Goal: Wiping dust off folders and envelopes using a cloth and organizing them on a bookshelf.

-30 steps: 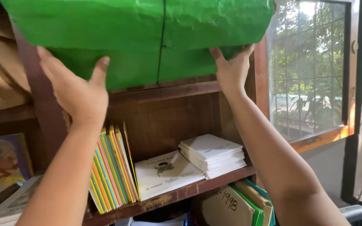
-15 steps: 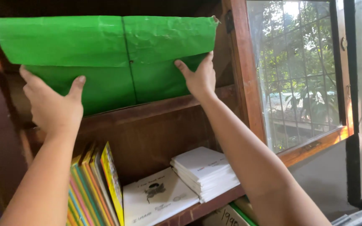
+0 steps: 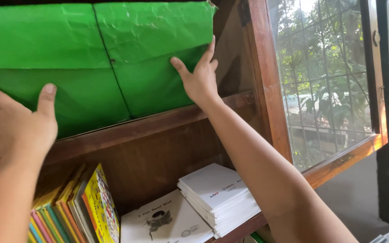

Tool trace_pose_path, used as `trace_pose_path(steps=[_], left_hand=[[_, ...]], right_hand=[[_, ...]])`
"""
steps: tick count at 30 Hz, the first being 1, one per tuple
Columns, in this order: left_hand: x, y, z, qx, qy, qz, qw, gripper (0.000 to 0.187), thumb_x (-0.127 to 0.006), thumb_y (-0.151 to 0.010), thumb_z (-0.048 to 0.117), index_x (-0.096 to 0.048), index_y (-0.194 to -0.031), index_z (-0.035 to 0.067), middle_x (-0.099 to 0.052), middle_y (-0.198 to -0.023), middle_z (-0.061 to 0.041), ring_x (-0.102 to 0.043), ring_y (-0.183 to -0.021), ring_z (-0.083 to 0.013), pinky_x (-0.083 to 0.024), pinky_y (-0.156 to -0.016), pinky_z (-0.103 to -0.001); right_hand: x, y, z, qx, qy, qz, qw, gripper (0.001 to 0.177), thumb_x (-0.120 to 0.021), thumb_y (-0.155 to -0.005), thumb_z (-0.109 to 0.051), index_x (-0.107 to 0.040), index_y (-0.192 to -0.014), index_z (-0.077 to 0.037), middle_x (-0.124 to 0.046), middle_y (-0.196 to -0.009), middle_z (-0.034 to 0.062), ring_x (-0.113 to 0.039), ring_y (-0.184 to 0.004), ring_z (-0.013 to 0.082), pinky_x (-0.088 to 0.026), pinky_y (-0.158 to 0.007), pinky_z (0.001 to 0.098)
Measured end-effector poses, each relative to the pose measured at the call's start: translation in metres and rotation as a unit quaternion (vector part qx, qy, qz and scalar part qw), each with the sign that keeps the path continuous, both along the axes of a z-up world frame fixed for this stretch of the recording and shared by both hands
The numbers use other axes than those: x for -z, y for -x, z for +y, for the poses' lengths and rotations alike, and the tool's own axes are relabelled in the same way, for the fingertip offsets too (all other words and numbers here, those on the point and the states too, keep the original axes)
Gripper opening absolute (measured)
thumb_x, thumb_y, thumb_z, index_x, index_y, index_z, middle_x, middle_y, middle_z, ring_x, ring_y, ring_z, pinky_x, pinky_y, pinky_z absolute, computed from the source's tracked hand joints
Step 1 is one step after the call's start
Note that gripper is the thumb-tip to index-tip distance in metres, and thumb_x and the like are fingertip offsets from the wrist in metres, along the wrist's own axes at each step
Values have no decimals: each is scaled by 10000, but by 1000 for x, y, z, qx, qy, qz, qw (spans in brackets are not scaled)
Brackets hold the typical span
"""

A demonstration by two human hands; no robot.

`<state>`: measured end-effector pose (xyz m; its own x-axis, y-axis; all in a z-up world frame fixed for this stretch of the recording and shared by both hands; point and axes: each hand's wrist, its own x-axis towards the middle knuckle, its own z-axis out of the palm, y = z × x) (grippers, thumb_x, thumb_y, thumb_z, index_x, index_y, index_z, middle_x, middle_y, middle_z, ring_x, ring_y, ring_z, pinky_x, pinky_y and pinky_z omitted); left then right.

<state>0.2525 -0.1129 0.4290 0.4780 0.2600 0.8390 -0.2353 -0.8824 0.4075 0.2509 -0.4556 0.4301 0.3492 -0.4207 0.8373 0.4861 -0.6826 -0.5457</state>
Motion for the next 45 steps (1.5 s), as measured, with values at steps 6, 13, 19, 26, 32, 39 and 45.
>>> trace_pose_path(steps=[6, 13, 19, 26, 32, 39, 45], left_hand=[[-26, -10, 3, -57, -34, -13, 998, 899, -515, -1321, 680, 88, -1627, 87, -548, -1302, -383, -682, -892, -499, -526, -755, -590], [-19, -39, 8, -46, -35, -6, 998, 913, -531, -1286, 618, 108, -1623, 58, -526, -1294, -371, -659, -920, -493, -568, -728, -562], [-19, -28, 5, 7, -21, 5, 1000, 859, -594, -1161, 489, -182, -1558, -152, -460, -1328, -449, -619, -1038, -577, -546, -825, -611], [-17, -29, 9, 41, -53, 18, 998, 946, -806, -907, 492, -390, -1380, -215, -533, -1243, -406, -619, -1012, -548, -555, -824, -584], [-16, -25, 13, 71, -81, -3, 994, 1012, -911, -759, 450, -426, -1365, -200, -482, -1269, -333, -513, -1152, -503, -508, -903, -573], [-25, -8, 7, 126, 45, 58, 989, 1061, -940, -710, 402, -299, -1417, -62, -472, -1361, -333, -525, -1289, -528, -429, -1091, -608], [-28, -7, 6, 126, 37, 101, 986, 1240, -968, -607, 428, -208, -1481, -14, -439, -1375, -287, -535, -1258, -536, -452, -1071, -613]], right_hand=[[-26, -15, -13, 58, -7, 41, 997, 1023, -475, -983, -734, 252, -1579, -334, -507, -1286, 305, -692, -947, 406, -593, -796, 523], [-20, -23, -13, 29, -25, 96, 995, 926, -571, -1018, -488, 39, -1634, -161, -351, -1507, 318, -490, -1291, 507, -495, -1015, 590], [-11, -54, -25, 47, -16, 69, 996, 745, -711, -946, -382, -343, -1477, -12, -460, -1393, 272, -568, -1184, 475, -512, -979, 554], [-4, -37, -17, 42, 82, 68, 993, 1043, -768, -830, -169, -95, -1628, -162, -450, -1367, 305, -606, -1131, 461, -536, -948, 521], [-3, -24, -7, 31, 106, 93, 989, 1125, -797, -810, -183, -51, -1651, -206, -369, -1372, 301, -538, -1168, 489, -488, -993, 528], [-10, -20, 5, 79, 92, 154, 981, 1304, -973, -630, -348, -193, -1668, -228, -375, -1444, 324, -481, -1317, 586, -446, -1092, 599], [-12, -11, 9, 54, 79, 160, 982, 1406, -1004, -604, -341, -106, -1679, -220, -332, -1460, 325, -409, -1370, 580, -385, -1136, 623]])
